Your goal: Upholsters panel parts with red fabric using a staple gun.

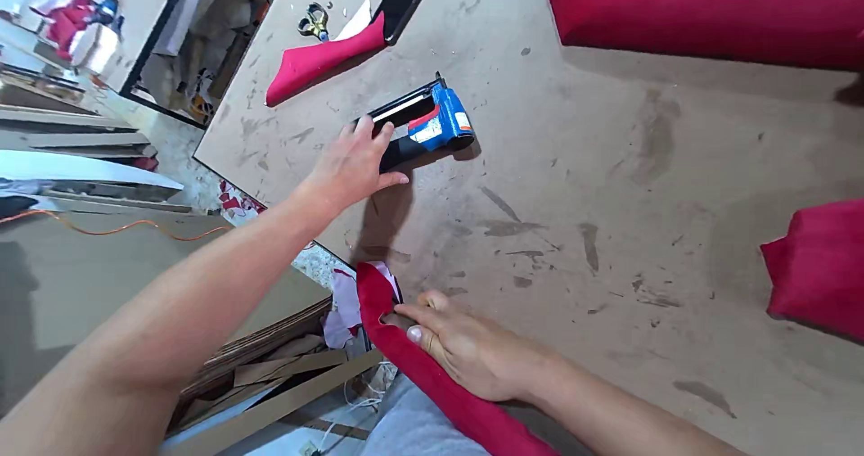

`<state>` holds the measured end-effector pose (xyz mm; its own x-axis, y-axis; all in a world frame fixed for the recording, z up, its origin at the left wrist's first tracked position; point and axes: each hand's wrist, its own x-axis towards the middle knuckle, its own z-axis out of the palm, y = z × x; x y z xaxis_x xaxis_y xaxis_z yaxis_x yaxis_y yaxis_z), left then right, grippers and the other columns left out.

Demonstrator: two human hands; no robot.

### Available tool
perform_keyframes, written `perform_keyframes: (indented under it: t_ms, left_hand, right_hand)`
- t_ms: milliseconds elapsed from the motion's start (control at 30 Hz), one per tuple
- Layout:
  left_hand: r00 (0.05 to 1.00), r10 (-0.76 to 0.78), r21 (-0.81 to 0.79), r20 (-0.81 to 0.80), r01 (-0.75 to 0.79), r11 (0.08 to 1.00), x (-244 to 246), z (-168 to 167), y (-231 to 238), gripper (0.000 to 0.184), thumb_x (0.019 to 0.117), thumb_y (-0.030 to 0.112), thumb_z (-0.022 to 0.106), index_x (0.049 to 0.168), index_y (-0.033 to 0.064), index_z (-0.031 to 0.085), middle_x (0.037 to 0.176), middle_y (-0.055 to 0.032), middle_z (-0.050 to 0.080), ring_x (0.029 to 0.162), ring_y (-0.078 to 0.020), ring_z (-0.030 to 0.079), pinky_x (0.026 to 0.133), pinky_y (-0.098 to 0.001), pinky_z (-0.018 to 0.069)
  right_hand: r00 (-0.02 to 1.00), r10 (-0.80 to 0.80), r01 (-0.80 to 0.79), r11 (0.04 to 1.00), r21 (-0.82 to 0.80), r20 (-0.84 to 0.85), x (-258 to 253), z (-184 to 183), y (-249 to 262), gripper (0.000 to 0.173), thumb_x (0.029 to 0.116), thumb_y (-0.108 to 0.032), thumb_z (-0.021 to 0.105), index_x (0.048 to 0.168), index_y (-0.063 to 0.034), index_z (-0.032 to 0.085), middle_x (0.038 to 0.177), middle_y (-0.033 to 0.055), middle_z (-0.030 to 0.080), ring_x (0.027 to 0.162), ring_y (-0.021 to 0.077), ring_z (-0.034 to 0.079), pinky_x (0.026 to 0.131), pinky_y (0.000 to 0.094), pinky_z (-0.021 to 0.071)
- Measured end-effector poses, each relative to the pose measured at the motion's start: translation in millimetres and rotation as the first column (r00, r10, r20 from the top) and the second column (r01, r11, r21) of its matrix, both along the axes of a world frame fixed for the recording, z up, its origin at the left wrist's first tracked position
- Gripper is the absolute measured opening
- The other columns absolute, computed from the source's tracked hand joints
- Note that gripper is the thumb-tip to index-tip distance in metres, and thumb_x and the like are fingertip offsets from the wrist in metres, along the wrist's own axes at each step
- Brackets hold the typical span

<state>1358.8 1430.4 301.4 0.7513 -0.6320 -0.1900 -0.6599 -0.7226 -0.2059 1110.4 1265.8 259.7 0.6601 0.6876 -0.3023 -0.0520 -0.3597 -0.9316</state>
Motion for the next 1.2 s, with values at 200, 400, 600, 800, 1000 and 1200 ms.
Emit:
perform_keyframes:
  t_ms: [200, 400, 600, 800, 1000, 1200]
  left_hand:
    - [0.960, 0.028, 0.019, -0.278, -0.024, 1.000, 29.3, -0.5, -55.3, 0.110, 0.0825, 0.063, 0.076, 0.164, 0.0117, 0.022, 0.117, -0.0221, 0.070, 0.105, -0.0411, 0.069, 0.091, -0.0637, 0.0542]
    - [0.540, 0.428, 0.028, -0.725, -0.597, 0.801, -24.5, 103.7, -58.4, 0.027, 0.0950, 0.030, 0.057, 0.103, 0.0061, 0.065, 0.068, -0.0118, 0.068, 0.050, -0.0218, 0.066, 0.046, -0.0406, 0.0575]
    - [-0.121, 0.566, 0.519, -0.816, -0.587, 0.622, -108.7, 173.3, -7.0, 0.038, 0.0950, 0.051, 0.059, 0.097, 0.0135, 0.067, 0.066, -0.0109, 0.066, 0.050, -0.0205, 0.066, 0.047, -0.0362, 0.0593]
    - [-0.170, 0.566, 0.544, -0.807, -0.587, 0.599, -129.9, 161.6, -7.8, 0.043, 0.0962, 0.055, 0.057, 0.095, 0.0127, 0.068, 0.068, -0.0100, 0.068, 0.052, -0.0205, 0.069, 0.049, -0.0377, 0.0609]
    - [-0.185, 0.601, 0.579, -0.777, -0.586, 0.567, -136.7, 160.0, -26.2, 0.041, 0.0977, 0.052, 0.054, 0.098, 0.0131, 0.067, 0.068, -0.0099, 0.068, 0.052, -0.0204, 0.068, 0.049, -0.0371, 0.0604]
    - [-0.139, 0.640, 0.607, -0.756, -0.516, 0.605, -142.2, 159.9, -43.8, 0.037, 0.1000, 0.048, 0.052, 0.096, 0.0138, 0.066, 0.069, -0.0065, 0.068, 0.054, -0.0183, 0.068, 0.051, -0.0363, 0.0605]
  right_hand:
    - [1.000, 0.004, -0.004, 1.000, 0.011, 0.017, 4.5, -2.6, 2.7, 0.054, 0.1116, -0.050, 0.023, 0.156, -0.0265, 0.043, 0.144, 0.0094, 0.052, 0.127, 0.0253, 0.058, 0.104, 0.0503, 0.0511]
    - [1.000, 0.005, -0.005, 1.000, 0.012, 0.026, 3.5, -3.7, 0.0, 0.055, 0.1113, -0.049, 0.025, 0.156, -0.0231, 0.043, 0.146, 0.0135, 0.049, 0.124, 0.0307, 0.060, 0.099, 0.0541, 0.0537]
    - [0.991, -0.044, 0.034, 0.996, 0.078, 0.126, 0.0, -7.6, 0.8, 0.047, 0.1122, -0.041, 0.027, 0.143, -0.0167, 0.054, 0.129, 0.0135, 0.056, 0.112, 0.0290, 0.063, 0.089, 0.0492, 0.0568]
    - [0.989, -0.019, 0.011, 0.998, 0.055, 0.145, 1.1, -4.0, -2.8, 0.038, 0.1109, -0.030, 0.033, 0.135, -0.0127, 0.056, 0.125, 0.0138, 0.056, 0.109, 0.0288, 0.064, 0.084, 0.0476, 0.0569]
    - [0.992, 0.002, -0.007, 0.999, 0.037, 0.129, 1.2, -4.0, -4.1, 0.036, 0.1047, -0.021, 0.046, 0.140, -0.0153, 0.054, 0.127, 0.0136, 0.056, 0.111, 0.0288, 0.063, 0.085, 0.0494, 0.0571]
    - [0.998, 0.043, -0.043, 0.999, -0.007, 0.052, 1.7, 1.3, -6.8, 0.042, 0.1047, -0.019, 0.046, 0.146, -0.0136, 0.049, 0.136, 0.0147, 0.054, 0.119, 0.0314, 0.062, 0.093, 0.0528, 0.0550]
